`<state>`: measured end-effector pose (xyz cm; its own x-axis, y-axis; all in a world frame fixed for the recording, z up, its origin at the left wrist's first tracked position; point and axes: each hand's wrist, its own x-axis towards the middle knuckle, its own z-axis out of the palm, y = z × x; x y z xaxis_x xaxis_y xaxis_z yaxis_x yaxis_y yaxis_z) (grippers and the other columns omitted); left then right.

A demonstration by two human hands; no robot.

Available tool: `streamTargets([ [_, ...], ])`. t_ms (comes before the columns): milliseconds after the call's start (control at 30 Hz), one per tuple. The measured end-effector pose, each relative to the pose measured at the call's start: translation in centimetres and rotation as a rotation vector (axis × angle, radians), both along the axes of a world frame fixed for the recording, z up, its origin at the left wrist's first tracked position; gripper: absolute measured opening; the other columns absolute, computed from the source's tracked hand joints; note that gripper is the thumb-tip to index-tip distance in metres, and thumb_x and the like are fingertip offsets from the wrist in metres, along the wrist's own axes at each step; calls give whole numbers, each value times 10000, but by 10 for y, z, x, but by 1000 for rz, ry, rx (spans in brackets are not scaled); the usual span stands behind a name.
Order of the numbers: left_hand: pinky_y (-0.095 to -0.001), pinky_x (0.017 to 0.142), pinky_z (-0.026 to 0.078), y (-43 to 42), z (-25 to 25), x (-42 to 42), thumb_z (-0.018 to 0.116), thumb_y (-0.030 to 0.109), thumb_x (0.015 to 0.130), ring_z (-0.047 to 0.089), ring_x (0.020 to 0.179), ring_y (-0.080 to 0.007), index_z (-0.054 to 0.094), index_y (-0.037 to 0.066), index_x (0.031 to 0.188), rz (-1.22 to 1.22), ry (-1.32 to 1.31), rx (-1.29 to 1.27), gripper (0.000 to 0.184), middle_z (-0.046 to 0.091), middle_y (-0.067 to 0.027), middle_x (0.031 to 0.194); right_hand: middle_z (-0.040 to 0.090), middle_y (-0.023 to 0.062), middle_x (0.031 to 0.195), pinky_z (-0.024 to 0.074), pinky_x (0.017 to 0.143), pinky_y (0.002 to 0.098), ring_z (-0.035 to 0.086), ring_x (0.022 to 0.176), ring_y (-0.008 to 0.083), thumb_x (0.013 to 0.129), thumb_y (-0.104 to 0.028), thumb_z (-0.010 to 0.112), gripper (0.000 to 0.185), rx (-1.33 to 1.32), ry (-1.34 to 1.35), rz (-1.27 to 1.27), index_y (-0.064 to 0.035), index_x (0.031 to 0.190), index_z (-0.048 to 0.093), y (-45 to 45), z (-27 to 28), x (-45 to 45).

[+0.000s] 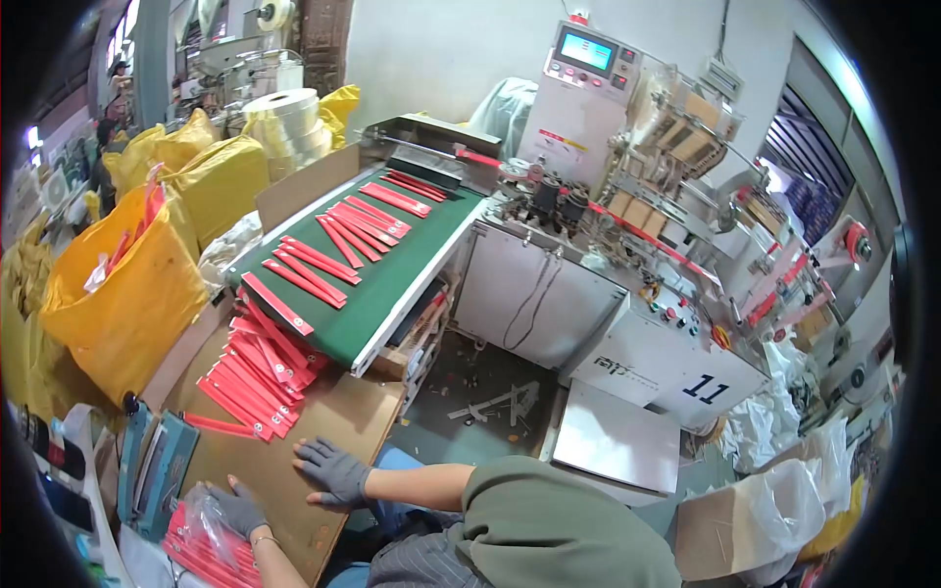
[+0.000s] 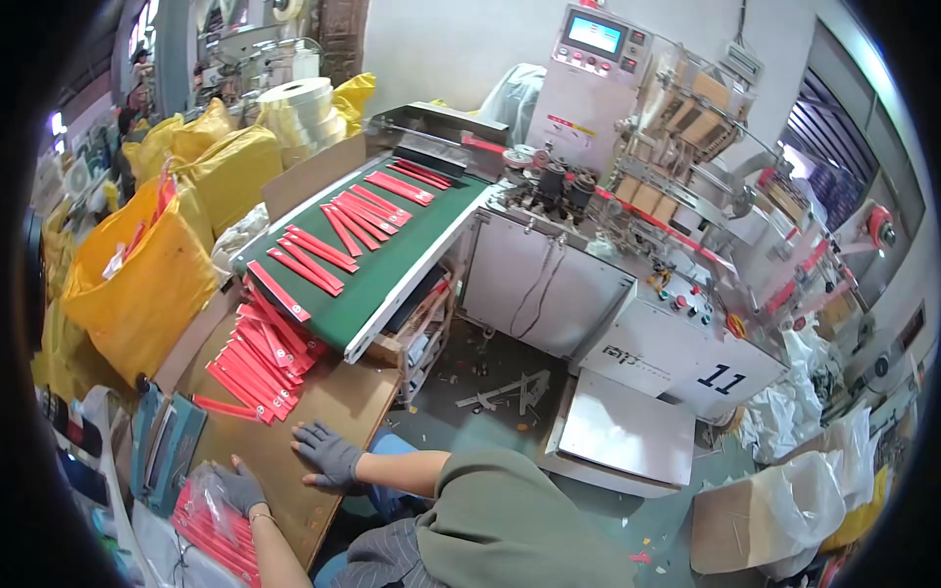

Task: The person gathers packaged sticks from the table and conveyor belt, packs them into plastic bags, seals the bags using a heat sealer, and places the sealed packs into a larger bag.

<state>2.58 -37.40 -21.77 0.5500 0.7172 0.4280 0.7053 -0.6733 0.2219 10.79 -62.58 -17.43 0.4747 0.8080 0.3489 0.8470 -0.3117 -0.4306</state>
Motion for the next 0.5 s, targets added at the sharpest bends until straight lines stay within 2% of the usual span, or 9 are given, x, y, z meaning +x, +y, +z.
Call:
streamTargets([
  [33,-440,1116,245,-2,5,1,468,351,952,340,1325,-395,385,-83,1334,6,26,-84,584,391,-266,1398,362,270,1394,194,1110,524,297,1331,423,824,-521,529,724,6,-23,-8,24,1291,434,1,-2,0],
  [267,-443,1121,231,-8,13,0,473,344,950,321,1335,-401,361,-81,1348,-2,10,-98,593,356,-269,1422,359,262,1396,182,1112,522,290,1334,420,817,-540,526,738,-23,-13,-2,10,1300,436,2,-5,2],
  [333,-448,1119,231,-9,11,1,479,349,946,320,1333,-409,354,-76,1354,-5,-41,-176,602,354,-278,1419,364,258,1394,185,1112,522,296,1331,418,822,-543,523,733,-34,-9,9,5,1300,438,3,-4,3],
  [400,-449,1118,232,-10,14,1,481,356,944,320,1332,-412,350,-74,1357,6,-23,-176,610,355,-283,1417,392,246,1376,222,1101,504,333,1312,406,818,-541,550,719,-19,-62,-14,-11,1292,447,3,-4,2],
  [433,-449,1117,234,-10,13,0,482,363,941,320,1331,-416,346,-71,1360,2,-12,-174,618,355,-288,1414,368,253,1392,189,1112,517,298,1331,414,827,-558,513,735,-43,-26,-2,2,1297,440,3,-3,3],
  [500,-449,1116,236,-5,4,1,484,369,940,321,1329,-418,344,-70,1361,0,-37,-163,624,357,-292,1411,368,253,1392,188,1113,517,296,1332,414,829,-559,512,734,-47,-31,1,2,1296,440,4,-3,2],
])
